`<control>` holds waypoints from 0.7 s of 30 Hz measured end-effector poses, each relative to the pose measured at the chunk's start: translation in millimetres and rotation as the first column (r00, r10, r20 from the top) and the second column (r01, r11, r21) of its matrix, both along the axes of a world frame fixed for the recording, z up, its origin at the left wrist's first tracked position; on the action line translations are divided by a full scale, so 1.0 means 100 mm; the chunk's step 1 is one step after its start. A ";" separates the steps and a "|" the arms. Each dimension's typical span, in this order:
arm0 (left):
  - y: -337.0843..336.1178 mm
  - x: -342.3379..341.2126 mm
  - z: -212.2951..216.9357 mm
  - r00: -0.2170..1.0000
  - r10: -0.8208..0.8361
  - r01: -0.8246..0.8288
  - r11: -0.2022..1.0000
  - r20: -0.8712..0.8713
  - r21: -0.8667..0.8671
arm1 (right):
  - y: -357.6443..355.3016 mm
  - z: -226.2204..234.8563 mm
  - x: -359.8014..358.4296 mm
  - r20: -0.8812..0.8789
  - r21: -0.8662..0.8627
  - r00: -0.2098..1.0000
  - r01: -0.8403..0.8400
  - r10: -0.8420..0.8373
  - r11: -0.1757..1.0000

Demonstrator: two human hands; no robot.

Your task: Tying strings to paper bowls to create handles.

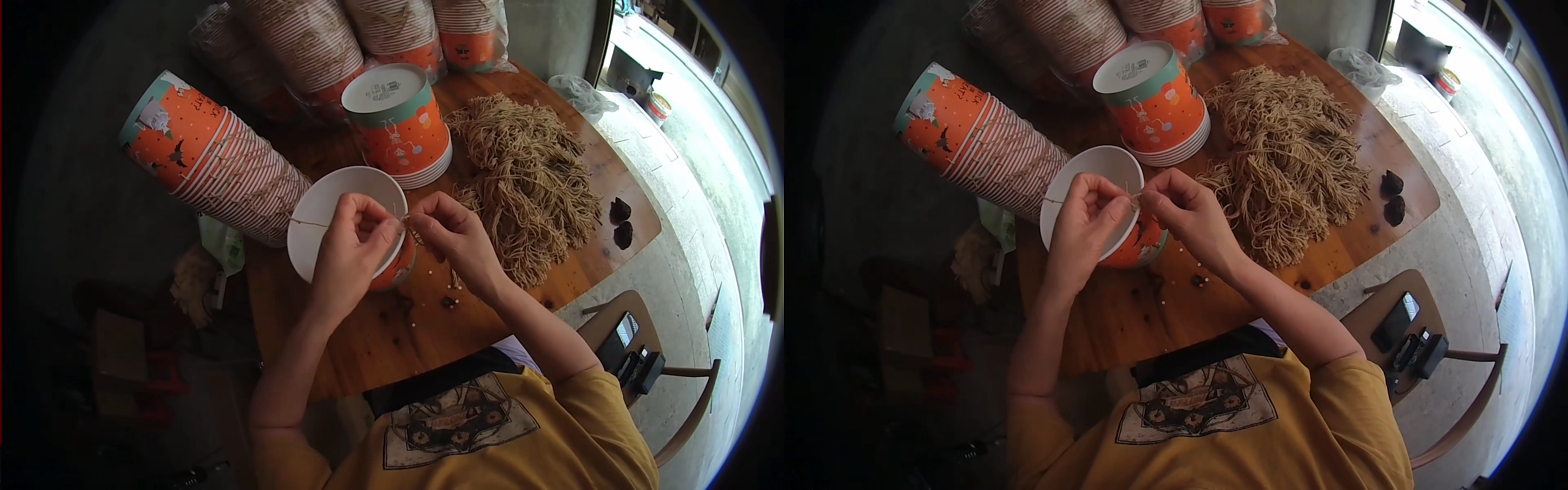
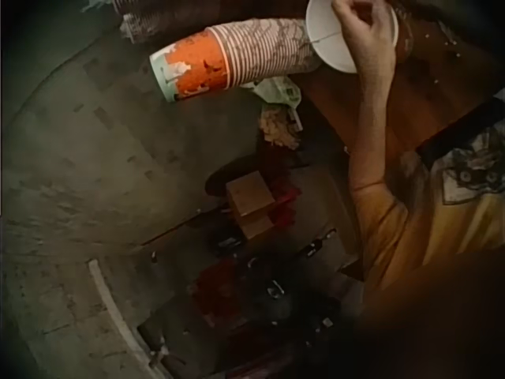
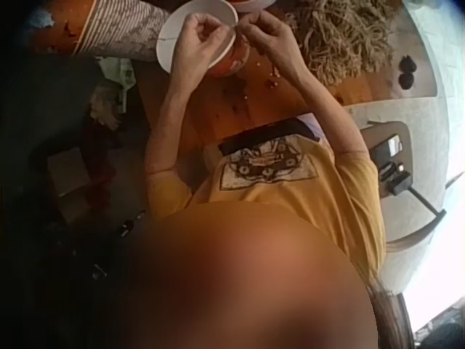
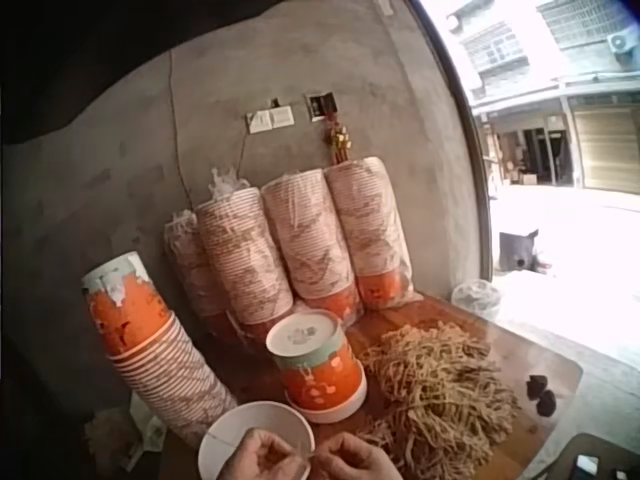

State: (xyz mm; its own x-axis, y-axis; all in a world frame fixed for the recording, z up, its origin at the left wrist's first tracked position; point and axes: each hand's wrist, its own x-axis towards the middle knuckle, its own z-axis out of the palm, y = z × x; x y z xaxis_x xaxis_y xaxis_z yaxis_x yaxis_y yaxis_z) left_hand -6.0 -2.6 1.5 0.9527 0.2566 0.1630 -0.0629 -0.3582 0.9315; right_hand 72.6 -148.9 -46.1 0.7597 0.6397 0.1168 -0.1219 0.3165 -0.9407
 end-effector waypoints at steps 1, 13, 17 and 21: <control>-0.03 -0.01 0.00 1.000 -0.008 0.007 0.997 0.001 0.073 | 0.00 0.00 0.00 0.003 0.003 1.000 0.004 -0.004 1.000; -0.24 -0.08 -0.07 0.975 0.159 -0.217 0.834 0.155 0.508 | -0.01 0.01 0.00 -0.016 -0.012 1.000 -0.001 0.001 1.000; -0.28 -0.07 -0.02 0.977 0.164 -0.209 0.834 0.133 0.511 | -0.02 0.01 -0.01 -0.017 -0.009 1.000 -0.012 0.012 1.000; -0.27 -0.05 -0.04 0.977 0.159 -0.212 0.821 0.145 0.530 | -0.01 0.01 -0.02 -0.025 0.000 1.000 -0.007 0.007 1.000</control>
State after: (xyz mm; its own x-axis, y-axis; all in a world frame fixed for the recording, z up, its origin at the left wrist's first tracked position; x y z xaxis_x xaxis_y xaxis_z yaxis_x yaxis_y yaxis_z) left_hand -10.9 -30.0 -2.8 0.8704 0.2727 0.4099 -0.0173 -0.8151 0.5791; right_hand 71.1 -149.9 -44.9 0.7580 0.6448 0.0982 -0.1471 0.3156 -0.9374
